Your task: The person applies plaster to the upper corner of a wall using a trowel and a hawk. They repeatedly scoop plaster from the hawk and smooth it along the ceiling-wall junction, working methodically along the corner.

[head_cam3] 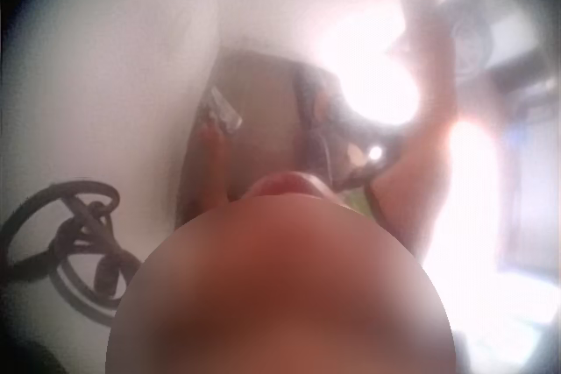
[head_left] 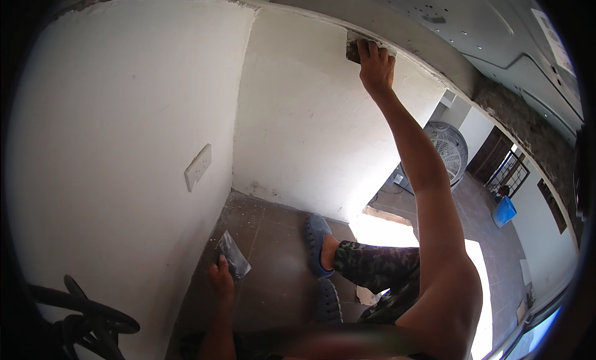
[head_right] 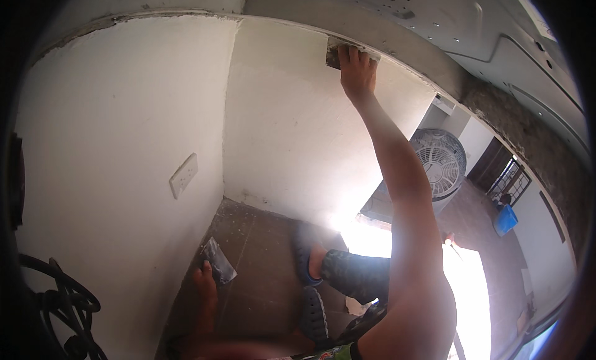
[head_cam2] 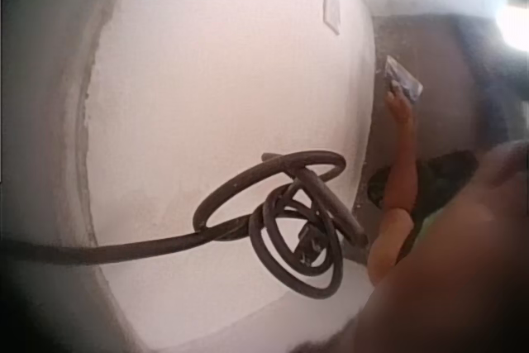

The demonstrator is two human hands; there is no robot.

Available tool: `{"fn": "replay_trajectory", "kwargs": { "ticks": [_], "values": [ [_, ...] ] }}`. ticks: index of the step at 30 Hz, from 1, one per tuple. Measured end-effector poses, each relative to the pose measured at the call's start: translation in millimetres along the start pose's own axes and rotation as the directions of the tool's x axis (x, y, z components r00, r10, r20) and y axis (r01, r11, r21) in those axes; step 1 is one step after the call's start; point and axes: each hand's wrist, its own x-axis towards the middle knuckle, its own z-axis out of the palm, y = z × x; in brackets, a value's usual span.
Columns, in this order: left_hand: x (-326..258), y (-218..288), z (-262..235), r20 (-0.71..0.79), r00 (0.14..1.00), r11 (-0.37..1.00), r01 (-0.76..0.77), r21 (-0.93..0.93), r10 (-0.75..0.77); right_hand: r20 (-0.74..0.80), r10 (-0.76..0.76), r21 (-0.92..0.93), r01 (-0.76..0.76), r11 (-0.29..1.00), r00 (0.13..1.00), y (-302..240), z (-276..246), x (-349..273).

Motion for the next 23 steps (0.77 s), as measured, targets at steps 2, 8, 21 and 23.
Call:
{"fn": "replay_trajectory", "kwargs": {
  "ticks": [2,8,21,23],
  "values": [
    [-1.6,2.8,2.4,0.006,1.0,1.0,0.002,-0.02,-0.002,0.059,0.006,0.063,-0.01,0.998,0.998,1.4,7.1,-6.2],
    [-6.0,9.5,-0.3,0.044,0.999,1.0,0.024,0.008,-0.024,0.144,-0.321,0.203,0.29,0.935,0.936,-46.5,-4.2,-107.7],
    [3.5,-6.9,7.1,0.044,0.999,0.986,0.004,-0.167,0.004,-0.002,0.067,-0.016,-0.067,0.998,0.998,63.7,5.3,-49.2],
    [4.0,-9.2,11.0,0.037,0.999,0.972,0.005,-0.234,0.004,-0.043,0.019,0.043,-0.017,0.999,0.999,60.7,18.6,-57.7]
  ]
}}
